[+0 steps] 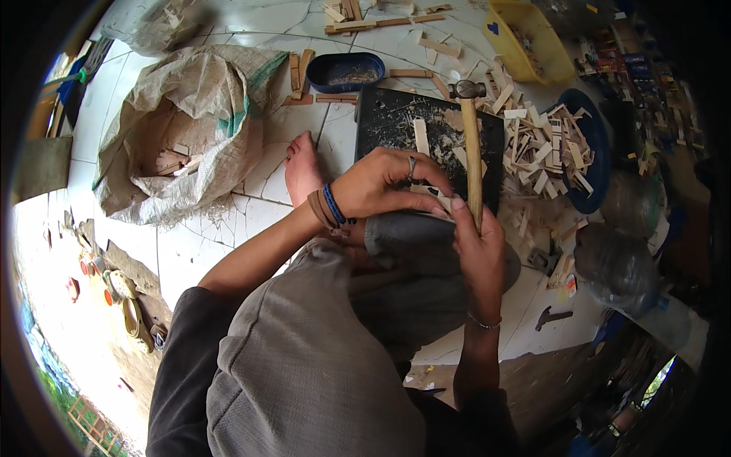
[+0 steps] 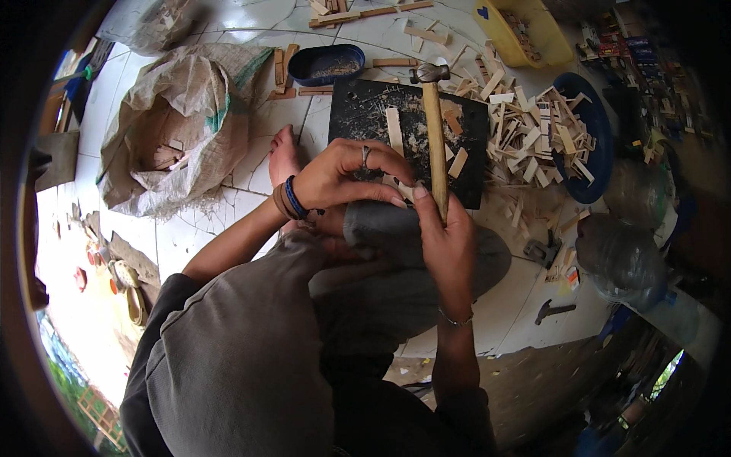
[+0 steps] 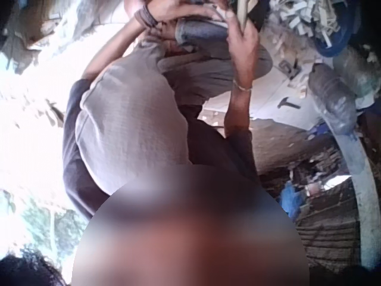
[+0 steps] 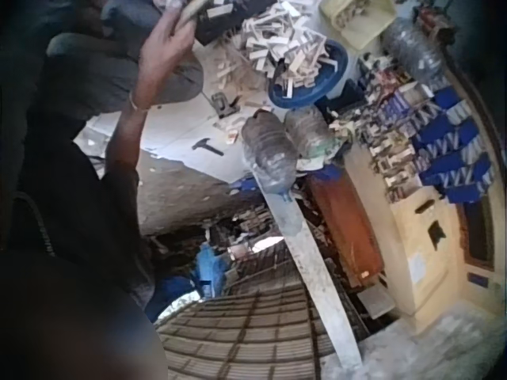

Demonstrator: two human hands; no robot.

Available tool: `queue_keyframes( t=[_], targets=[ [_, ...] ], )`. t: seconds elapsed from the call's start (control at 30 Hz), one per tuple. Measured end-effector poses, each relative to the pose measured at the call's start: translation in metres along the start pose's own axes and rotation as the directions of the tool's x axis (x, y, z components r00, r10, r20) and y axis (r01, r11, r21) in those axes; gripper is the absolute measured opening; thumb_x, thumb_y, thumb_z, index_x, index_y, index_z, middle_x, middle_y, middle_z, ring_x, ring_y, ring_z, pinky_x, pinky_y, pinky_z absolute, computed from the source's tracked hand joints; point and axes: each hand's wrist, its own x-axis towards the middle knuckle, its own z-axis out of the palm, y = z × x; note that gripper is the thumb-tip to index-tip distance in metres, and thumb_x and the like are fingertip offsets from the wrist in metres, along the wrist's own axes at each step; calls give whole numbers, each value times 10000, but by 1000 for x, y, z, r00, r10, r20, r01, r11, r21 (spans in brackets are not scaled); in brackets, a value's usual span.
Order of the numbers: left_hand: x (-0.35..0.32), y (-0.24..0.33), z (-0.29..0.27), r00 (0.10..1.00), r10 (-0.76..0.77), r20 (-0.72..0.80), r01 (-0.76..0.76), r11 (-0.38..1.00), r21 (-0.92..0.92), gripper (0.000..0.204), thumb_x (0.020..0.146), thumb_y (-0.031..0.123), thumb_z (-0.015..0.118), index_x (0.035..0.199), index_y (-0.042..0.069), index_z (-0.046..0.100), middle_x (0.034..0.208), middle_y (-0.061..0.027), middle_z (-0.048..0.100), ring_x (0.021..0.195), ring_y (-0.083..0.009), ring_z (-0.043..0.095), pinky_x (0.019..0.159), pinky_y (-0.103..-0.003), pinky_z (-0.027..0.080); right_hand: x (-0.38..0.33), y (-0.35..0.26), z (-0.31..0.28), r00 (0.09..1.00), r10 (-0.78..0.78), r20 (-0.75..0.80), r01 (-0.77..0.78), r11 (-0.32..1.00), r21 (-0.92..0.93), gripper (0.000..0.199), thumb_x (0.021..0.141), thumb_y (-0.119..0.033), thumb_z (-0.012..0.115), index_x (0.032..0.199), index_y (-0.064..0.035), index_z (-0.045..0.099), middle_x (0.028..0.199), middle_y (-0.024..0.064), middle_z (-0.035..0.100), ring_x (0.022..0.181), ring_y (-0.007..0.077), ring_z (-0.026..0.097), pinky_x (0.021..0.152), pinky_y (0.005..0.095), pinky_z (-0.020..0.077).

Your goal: The person sits on the floor and repeatedly splits small wooden sticks using a hammer and a chisel. They pick up sticks from a sack, place them on a black board, strike them with the hammer, and then place the split pieces into a blue bowl.

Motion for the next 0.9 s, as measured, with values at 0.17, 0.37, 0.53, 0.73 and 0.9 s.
queue_keyframes(
  t=[0.17, 0.37, 0.53, 0.73, 0.9],
  targets=[
    [8, -2, -9, 991, -77, 106, 84, 994, -63, 208, 873, 139, 835, 1033, 28, 761, 1036, -101, 756, 994, -232, 728, 878, -352, 556, 1, 2, 1, 998, -58, 31, 59, 998, -39, 291, 1055, -298, 646, 998, -15, 688, 673, -62, 470, 616, 34, 398, 532, 262, 334],
    [15, -6, -18, 973, -92, 211, 124, 982, -144, 189, 862, 96, 839, 1030, 39, 775, 1023, -84, 754, 988, -205, 712, 871, -332, 549, -1, -6, 1, 998, -46, 39, 49, 996, -74, 297, 1049, -280, 648, 1055, 14, 695, 732, 4, 574, 684, 64, 468, 608, 276, 418],
    [23, -5, -38, 883, -250, 397, 341, 924, -175, 198, 874, 56, 816, 1062, 4, 782, 1038, -108, 772, 995, -188, 721, 875, -327, 562, 5, -12, 0, 989, -108, 98, 119, 986, -117, 322, 1029, -300, 669, 1053, 19, 704, 767, 71, 655, 707, 89, 557, 645, 304, 469],
    [40, -10, -54, 819, -286, 497, 383, 918, -104, 230, 887, 142, 822, 1101, 59, 809, 988, -67, 807, 890, -106, 740, 815, -255, 569, 23, -9, -4, 978, -126, 168, 158, 968, -193, 374, 991, -342, 712, 1019, 30, 696, 768, 159, 680, 660, 166, 617, 648, 345, 502],
    [36, -14, -47, 874, -210, 438, 293, 947, -129, 168, 880, 89, 816, 1039, 35, 805, 958, -78, 800, 894, -129, 752, 825, -268, 577, 29, -2, -5, 949, -287, 129, 301, 947, -115, 390, 975, -348, 732, 1007, 39, 692, 749, 159, 668, 635, 167, 613, 619, 354, 496]
  ],
)
